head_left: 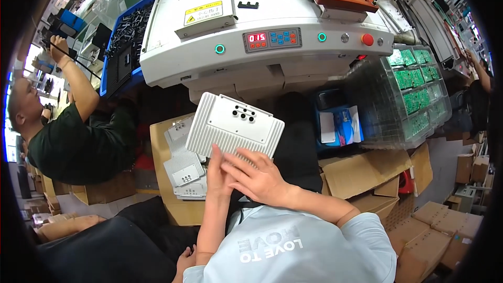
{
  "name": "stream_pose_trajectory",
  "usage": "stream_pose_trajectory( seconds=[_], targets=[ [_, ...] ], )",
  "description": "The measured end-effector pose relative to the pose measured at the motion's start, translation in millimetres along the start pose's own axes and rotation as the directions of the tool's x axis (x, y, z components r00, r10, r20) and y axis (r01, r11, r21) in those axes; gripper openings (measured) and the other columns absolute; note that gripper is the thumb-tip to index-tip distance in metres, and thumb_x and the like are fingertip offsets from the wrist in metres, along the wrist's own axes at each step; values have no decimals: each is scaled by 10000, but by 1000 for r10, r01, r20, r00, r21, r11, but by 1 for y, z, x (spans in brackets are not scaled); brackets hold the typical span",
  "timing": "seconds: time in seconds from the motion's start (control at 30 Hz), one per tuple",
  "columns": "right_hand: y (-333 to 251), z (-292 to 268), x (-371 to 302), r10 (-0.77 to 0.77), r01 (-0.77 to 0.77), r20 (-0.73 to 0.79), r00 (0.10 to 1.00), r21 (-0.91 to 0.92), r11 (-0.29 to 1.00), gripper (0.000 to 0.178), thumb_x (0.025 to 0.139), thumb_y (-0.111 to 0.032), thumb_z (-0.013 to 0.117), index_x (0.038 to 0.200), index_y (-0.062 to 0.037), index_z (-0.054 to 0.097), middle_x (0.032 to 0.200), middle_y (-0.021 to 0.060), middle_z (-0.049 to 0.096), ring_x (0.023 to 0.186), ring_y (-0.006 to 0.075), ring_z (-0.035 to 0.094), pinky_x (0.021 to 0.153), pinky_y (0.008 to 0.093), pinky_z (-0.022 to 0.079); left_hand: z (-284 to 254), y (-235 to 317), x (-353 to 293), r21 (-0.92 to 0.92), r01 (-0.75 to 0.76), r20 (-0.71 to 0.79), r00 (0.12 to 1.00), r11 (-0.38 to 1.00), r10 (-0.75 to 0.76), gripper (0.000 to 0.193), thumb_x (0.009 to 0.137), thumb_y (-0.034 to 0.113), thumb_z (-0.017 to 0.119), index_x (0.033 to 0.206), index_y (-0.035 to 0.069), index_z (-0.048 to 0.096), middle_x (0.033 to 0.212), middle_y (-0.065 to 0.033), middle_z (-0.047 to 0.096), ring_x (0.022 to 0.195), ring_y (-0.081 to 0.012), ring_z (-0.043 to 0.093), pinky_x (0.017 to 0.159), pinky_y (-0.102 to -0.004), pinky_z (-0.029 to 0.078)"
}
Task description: Packaging and organizing electronic products and components into shipping boxes in a factory environment.
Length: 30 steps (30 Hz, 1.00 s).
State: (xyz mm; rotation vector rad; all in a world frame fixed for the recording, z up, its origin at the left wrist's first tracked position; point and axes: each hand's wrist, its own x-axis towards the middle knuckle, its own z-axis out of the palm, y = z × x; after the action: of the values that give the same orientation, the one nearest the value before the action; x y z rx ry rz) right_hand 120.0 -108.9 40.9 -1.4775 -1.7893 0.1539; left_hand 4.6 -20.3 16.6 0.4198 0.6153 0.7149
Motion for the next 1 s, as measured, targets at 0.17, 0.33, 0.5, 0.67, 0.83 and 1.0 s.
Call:
stream_pose_trajectory(
  seconds=[0.17,0.33,0.5,0.67,0.83,1.0],
  targets=[
    [17,-24,6,119,-130,-190,975,-46,990,446,769,-112,686,1201,-73,585,1239,105,560,1149,318,494,932,414,401,-7,1,-3,-2,3,-85,996,1000,-3,504,925,262,586,1329,21,404,1262,-109,528,1173,-233,522,990,-392,439],
    [58,-44,11,682,-654,155,715,495,572,334,884,-204,622,1156,-16,572,951,91,649,820,141,617,738,274,487,1,-3,-5,161,73,-20,997,984,-71,519,919,218,587,1350,20,375,1298,-112,499,1196,-237,502,1006,-399,420],
    [78,-11,-2,734,-566,138,665,734,375,268,942,-254,555,1067,-20,590,884,13,622,815,66,566,727,238,468,-9,-14,-2,74,84,-60,995,994,-80,509,877,173,629,1312,15,418,1229,-117,554,1153,-244,539,965,-399,463],
    [104,-5,-30,752,-452,79,654,839,304,261,969,-242,487,1080,-30,593,892,17,619,778,79,560,687,228,459,-13,-24,9,254,100,-238,970,962,-37,577,827,45,634,1339,7,371,1229,-148,533,1126,-271,550,948,-400,487],
    [195,-6,-112,770,-661,-484,415,422,621,199,933,-180,535,1019,-27,628,913,97,643,772,168,616,707,277,492,-10,-20,6,185,156,-280,955,970,-101,515,815,20,632,1285,-19,424,1160,-156,575,1059,-267,593,922,-394,509],
    [235,7,-198,696,-856,-530,485,-126,501,254,875,-165,595,1084,-21,588,1050,175,598,991,348,569,859,394,447,-21,-23,10,152,193,-239,959,969,-154,463,809,19,643,1240,-18,477,1161,-138,583,1054,-253,594,913,-374,504]
  ],
)
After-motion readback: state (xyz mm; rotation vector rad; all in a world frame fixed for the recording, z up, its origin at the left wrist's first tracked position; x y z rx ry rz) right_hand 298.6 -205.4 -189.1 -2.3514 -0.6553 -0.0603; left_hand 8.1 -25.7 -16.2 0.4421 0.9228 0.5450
